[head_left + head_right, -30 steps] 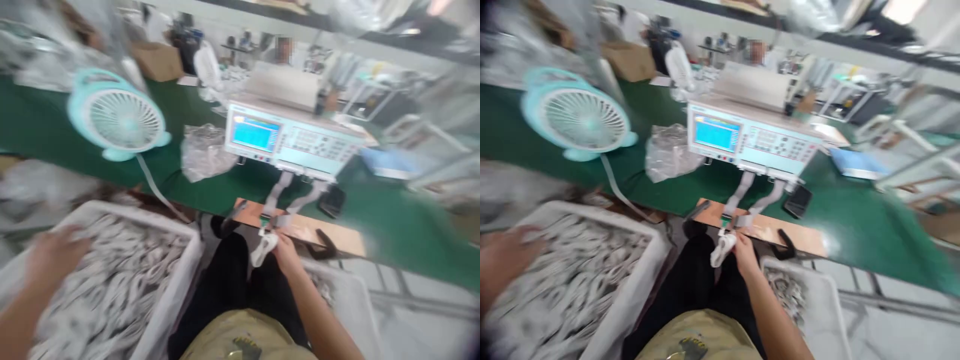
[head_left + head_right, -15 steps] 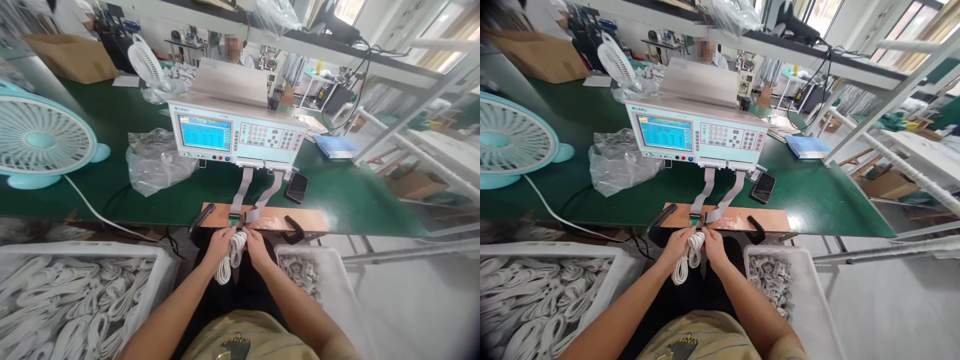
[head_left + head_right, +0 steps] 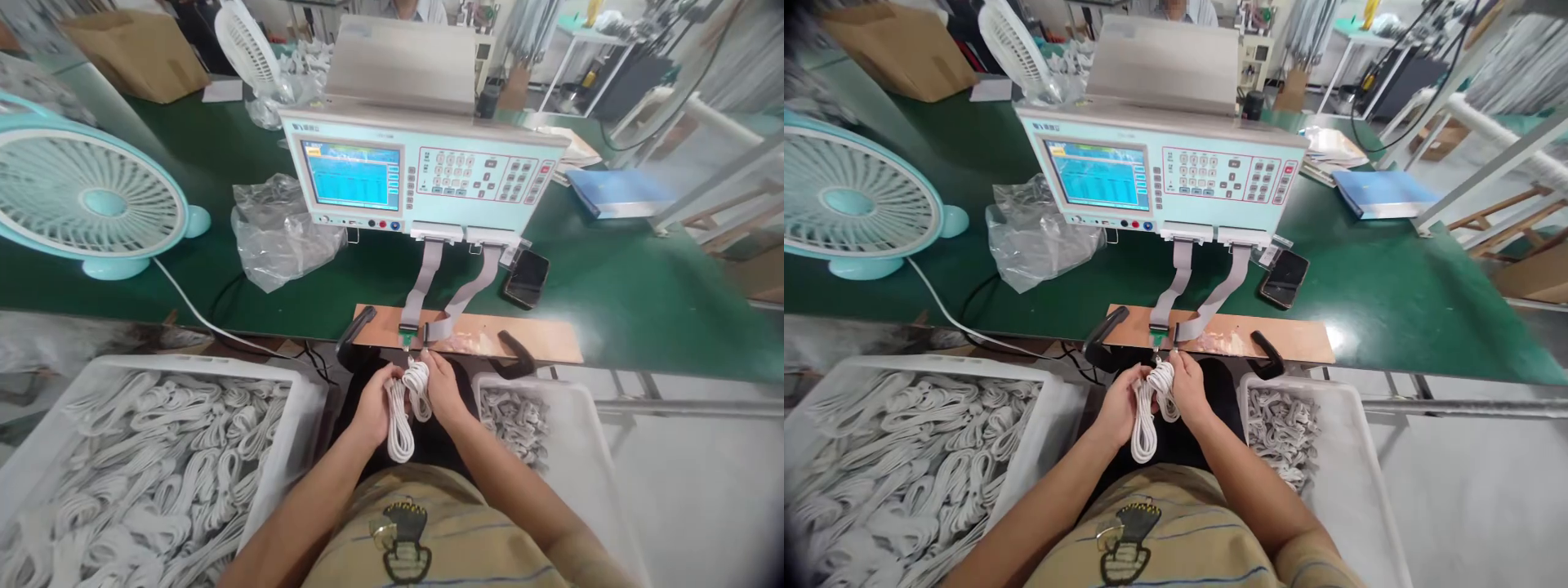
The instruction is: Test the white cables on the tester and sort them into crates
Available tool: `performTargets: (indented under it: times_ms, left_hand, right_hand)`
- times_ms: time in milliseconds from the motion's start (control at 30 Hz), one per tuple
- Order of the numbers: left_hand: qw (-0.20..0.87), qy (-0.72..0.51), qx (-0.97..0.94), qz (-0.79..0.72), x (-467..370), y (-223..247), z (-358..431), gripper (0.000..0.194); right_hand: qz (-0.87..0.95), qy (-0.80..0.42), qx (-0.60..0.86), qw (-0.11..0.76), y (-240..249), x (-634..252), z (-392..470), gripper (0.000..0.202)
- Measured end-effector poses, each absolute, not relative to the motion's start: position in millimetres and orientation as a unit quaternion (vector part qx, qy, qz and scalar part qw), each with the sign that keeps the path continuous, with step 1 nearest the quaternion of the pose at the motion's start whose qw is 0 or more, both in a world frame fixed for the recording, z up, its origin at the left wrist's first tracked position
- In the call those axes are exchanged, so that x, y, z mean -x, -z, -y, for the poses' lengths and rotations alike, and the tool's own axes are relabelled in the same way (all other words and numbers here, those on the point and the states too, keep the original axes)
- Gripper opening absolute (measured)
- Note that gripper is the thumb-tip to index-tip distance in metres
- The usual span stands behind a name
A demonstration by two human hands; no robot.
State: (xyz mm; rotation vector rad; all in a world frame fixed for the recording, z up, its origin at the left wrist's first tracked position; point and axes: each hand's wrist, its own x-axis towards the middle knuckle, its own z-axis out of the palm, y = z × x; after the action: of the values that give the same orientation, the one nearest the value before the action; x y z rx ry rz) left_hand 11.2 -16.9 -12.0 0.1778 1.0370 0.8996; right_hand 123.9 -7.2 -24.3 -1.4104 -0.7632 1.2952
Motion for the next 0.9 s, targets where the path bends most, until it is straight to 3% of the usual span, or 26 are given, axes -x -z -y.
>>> performTargets:
  times_ms: [100, 367, 500, 600, 667, 800, 900]
  left_hand:
    - [0.793, -0.433, -0.082, -0.420, 0.2, 17.5, 16.3, 0.014]
    - [0.779, -0.434, -0.091, -0.444, 2.0, 31.7, 27.0, 0.023]
    - [0.742, -0.468, -0.072, -0.474, 7.0, 33.5, 29.0, 0.030]
    - [0.732, -0.485, -0.063, -0.474, 8.2, 36.8, 29.7, 0.031]
    - [0.738, -0.480, -0.065, -0.471, 1.9, 38.7, 31.7, 0.031]
    - [0.746, -0.460, -0.094, -0.472, -22.9, 36.8, 41.4, 0.030]
    - [0.736, -0.445, -0.154, -0.486, -34.2, 31.0, 49.9, 0.029]
  right_hand:
    - [0.328, -0.530, 0.596, 0.506, 20.8, -124.7, 4.3, 0.033]
    - [0.404, -0.479, 0.625, 0.466, 22.6, -111.9, 25.5, 0.035]
    - [0.491, -0.467, 0.659, 0.327, 26.4, -166.0, 52.7, 0.035]
    - [0.577, -0.274, 0.756, 0.139, 23.7, -222.2, 64.5, 0.027]
    - [0.619, -0.162, 0.763, 0.089, 18.4, -235.7, 71.7, 0.017]
    - [0.740, -0.225, 0.611, 0.170, 13.3, -196.8, 82.0, 0.017]
    - [0.743, -0.237, 0.579, 0.237, 17.0, -165.8, 79.5, 0.018]
